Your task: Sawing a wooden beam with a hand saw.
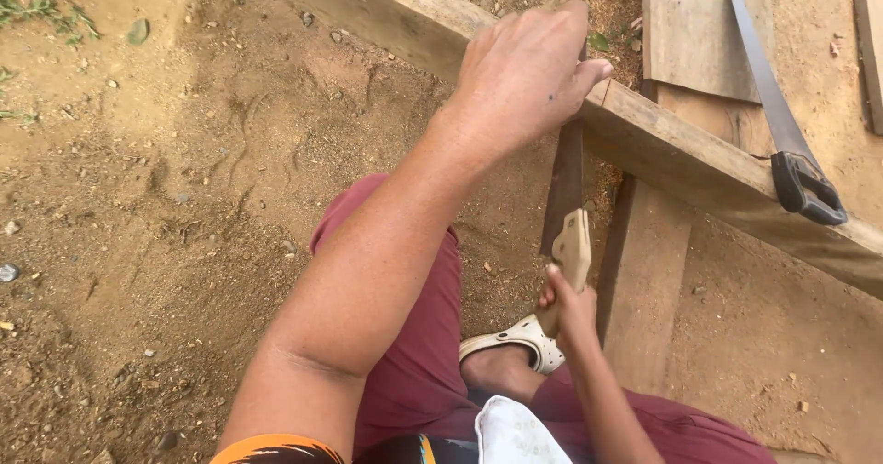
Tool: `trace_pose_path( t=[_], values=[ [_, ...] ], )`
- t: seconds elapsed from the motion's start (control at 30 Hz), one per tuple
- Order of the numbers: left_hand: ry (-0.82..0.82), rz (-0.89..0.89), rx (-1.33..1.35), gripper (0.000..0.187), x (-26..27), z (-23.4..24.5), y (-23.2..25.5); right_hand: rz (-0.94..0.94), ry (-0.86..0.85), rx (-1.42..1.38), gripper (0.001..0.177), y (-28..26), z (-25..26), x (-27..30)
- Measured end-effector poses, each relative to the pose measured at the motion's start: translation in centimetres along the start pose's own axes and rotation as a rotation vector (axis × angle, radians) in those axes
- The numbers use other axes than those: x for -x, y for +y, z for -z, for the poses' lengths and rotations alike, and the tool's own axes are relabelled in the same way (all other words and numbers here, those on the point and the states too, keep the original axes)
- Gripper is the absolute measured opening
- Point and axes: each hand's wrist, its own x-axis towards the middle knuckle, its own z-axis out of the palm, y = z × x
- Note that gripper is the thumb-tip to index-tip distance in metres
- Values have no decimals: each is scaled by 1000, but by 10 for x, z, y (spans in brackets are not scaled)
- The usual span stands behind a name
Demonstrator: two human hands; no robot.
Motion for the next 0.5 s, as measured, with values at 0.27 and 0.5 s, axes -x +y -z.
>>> trace_pose_path(
  t=[0.27,0.5],
  values=[
    [124,-118,43,39,-1,-10,9,3,-33,-118,30,51,48,68],
    [32,-39,10,38,-5,-14,12,-5,-40,15,26,-57,-4,-61]
  ],
)
